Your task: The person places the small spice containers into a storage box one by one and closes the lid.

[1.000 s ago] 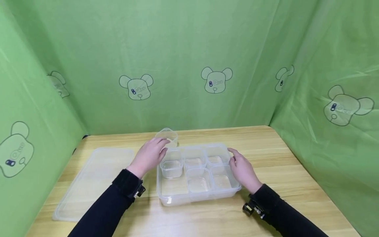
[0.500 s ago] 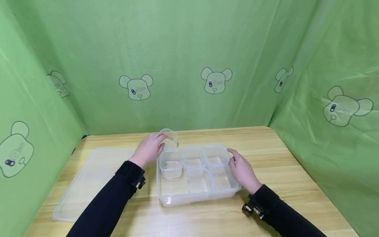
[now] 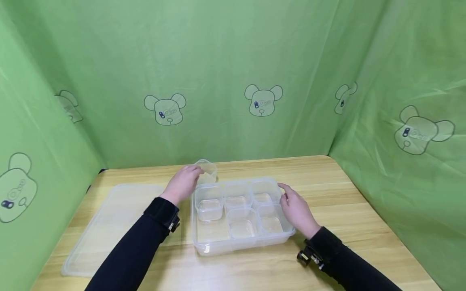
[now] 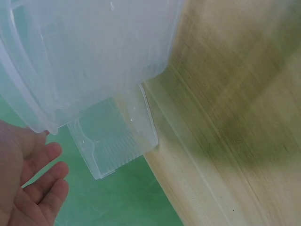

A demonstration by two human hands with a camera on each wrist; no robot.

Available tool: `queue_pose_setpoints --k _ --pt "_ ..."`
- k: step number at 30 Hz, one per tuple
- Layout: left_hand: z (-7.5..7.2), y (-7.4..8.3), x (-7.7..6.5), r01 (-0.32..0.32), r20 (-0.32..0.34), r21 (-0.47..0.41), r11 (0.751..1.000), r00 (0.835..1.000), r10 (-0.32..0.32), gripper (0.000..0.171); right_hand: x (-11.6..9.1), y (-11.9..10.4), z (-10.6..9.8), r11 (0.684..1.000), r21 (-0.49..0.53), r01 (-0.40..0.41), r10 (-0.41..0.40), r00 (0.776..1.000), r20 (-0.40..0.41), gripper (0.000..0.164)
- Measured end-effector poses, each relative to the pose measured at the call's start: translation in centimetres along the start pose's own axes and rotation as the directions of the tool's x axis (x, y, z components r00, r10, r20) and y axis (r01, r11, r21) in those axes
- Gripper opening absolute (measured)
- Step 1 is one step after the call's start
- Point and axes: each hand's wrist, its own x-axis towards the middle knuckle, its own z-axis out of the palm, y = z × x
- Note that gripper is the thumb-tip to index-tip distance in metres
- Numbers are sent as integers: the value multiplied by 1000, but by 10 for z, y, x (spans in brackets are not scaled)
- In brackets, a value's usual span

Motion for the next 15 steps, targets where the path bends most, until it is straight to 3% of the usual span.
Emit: queue_pose_setpoints --k 9,15 --pt "4 -6 4 1 44 -1 1000 999 -1 31 -1 -3 0 1000 -2 -6 6 1000 -4 43" --pt "10 -11 4 -34 41 36 999 999 33 29 -1 -2 0 1000 -10 -10 10 1000 -13 43"
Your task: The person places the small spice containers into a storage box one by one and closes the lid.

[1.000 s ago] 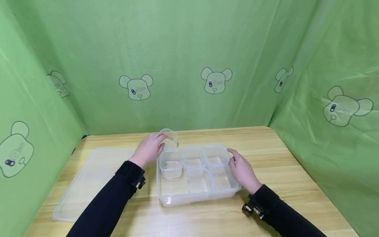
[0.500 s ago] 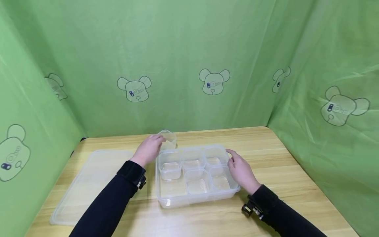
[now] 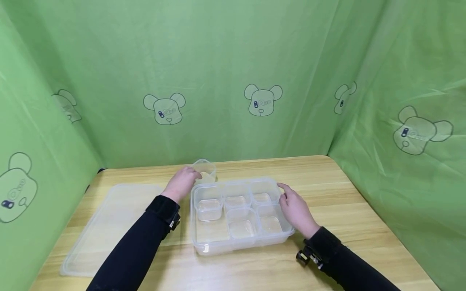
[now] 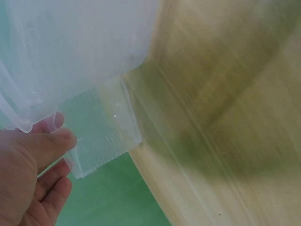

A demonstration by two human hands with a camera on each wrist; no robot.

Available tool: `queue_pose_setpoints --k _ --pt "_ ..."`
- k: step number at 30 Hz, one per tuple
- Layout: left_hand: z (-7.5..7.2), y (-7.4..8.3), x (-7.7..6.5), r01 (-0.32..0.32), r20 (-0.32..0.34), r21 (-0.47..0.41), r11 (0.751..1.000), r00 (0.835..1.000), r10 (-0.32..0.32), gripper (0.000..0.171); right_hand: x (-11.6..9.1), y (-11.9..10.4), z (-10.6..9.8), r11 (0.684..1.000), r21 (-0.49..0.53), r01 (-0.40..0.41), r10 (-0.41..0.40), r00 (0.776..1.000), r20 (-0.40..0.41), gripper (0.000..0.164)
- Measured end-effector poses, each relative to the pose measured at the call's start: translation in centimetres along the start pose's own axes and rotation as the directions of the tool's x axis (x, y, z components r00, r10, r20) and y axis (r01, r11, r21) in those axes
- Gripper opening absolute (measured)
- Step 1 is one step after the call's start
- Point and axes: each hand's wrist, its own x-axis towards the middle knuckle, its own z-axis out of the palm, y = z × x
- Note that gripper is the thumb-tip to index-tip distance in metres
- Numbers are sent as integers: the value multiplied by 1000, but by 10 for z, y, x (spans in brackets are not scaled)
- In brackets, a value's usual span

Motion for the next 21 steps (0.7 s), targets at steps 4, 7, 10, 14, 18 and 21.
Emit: queue_pose_setpoints --k 4,7,10,14,18,21 --pt "3 -3 -1 -18 -17 20 1000 1000 18 25 0 1 1 1000 -4 6 -6 1000 -5 43" --pt "5 -4 -2 -14 -21 23 1000 1000 15 24 1 1 1 1000 -3 10 -10 1000 -2 42" --pt "5 -4 -3 -1 -13 12 1000 1000 1 22 1 1 1 1000 4 6 -6 1000 3 42" --pt "4 -3 -5 1 -10 -1 1000 1000 -1 19 1 1 1 1000 8 0 0 1000 6 42" --pt "1 -3 -8 -14 -17 -6 1000 1000 14 17 1 1 0 1000 8 0 0 1000 7 42" --pt "-1 -4 -10 -25 -30 -5 1000 999 25 14 1 1 0 1000 9 0 0 1000 8 42"
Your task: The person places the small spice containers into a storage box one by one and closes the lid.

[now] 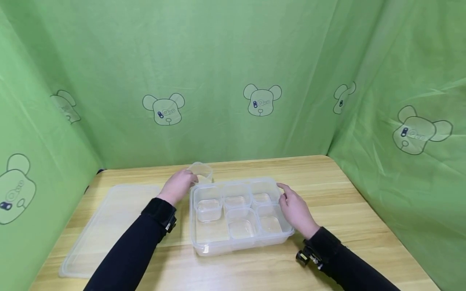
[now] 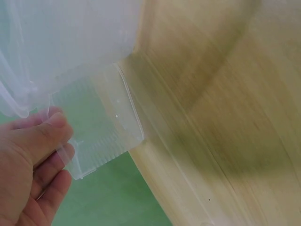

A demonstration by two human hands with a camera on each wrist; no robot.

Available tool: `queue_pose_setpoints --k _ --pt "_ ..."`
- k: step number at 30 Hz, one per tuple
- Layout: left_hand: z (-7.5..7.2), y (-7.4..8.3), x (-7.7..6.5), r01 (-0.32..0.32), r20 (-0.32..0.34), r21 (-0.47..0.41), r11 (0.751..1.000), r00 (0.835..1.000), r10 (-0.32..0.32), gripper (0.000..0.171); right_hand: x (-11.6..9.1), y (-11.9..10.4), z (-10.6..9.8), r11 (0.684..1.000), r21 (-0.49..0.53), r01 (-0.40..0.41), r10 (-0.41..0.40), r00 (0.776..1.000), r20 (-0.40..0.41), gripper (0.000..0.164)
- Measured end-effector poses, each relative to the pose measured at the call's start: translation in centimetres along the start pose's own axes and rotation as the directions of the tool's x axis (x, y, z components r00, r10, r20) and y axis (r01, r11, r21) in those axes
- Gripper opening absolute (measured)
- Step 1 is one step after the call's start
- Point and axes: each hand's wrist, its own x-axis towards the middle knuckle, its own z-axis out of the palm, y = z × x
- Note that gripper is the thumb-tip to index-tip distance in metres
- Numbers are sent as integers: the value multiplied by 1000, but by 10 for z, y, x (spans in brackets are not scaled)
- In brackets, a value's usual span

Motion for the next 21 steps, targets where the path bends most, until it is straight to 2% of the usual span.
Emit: queue_pose_setpoints --k 6,14,21 --pt "-1 -2 -5 -9 -29 14 1000 1000 9 9 0 -1 0 1000 -1 -4 4 1000 3 43" --pt "-9 -5 -8 43 -69 -38 998 997 -45 8 0 -1 0 1000 5 -1 1 1000 1 43" --pt "-20 -7 -11 83 -57 -55 995 995 -86 11 0 0 1 1000 2 3 -3 1000 -9 42"
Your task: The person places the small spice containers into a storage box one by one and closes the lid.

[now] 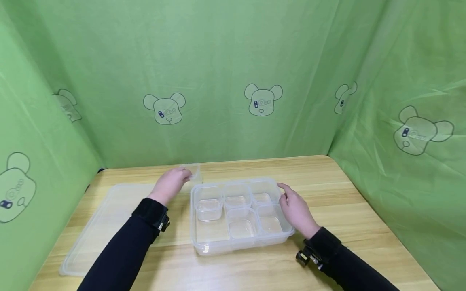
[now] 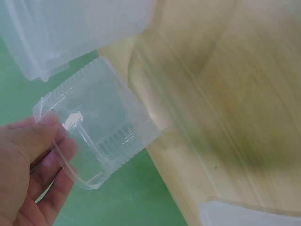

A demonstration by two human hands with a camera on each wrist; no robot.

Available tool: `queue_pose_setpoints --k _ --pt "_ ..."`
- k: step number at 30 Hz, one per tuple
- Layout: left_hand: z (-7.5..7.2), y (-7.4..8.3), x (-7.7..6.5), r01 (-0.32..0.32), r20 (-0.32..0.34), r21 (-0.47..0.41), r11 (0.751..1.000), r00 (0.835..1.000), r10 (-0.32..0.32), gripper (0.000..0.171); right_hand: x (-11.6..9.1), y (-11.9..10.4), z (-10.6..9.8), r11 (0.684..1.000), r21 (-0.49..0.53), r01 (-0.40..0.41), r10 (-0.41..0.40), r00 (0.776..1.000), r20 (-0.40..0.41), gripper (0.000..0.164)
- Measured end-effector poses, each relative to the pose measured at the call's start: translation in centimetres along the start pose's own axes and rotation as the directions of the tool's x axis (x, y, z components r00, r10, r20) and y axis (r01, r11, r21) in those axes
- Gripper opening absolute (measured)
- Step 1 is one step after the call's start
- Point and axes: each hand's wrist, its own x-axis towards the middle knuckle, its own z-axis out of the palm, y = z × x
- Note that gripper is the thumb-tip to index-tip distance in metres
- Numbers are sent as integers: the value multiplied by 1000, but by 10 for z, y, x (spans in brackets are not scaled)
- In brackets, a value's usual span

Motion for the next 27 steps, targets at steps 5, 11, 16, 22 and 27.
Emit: queue_pose_setpoints --k 5,11,16,22,27 --pt "-9 0 -3 23 -8 4 1000 1000 -23 11 0 2 1 1000 0 0 0 1000 -3 43" --pt "-20 2 -8 17 -54 9 1000 998 -16 6 0 4 2 1000 -1 4 -4 1000 -5 43" --pt "-30 5 -12 16 -73 -9 1000 997 -16 8 -1 3 2 1000 2 13 -13 1000 -8 43" --pt "-47 17 -17 15 -74 -18 1000 997 -16 11 -1 3 2 1000 -2 5 -5 1000 -4 43" --pt "-57 27 -24 -39 -108 14 999 993 40 8 0 2 1 1000 4 -1 1 1000 7 43"
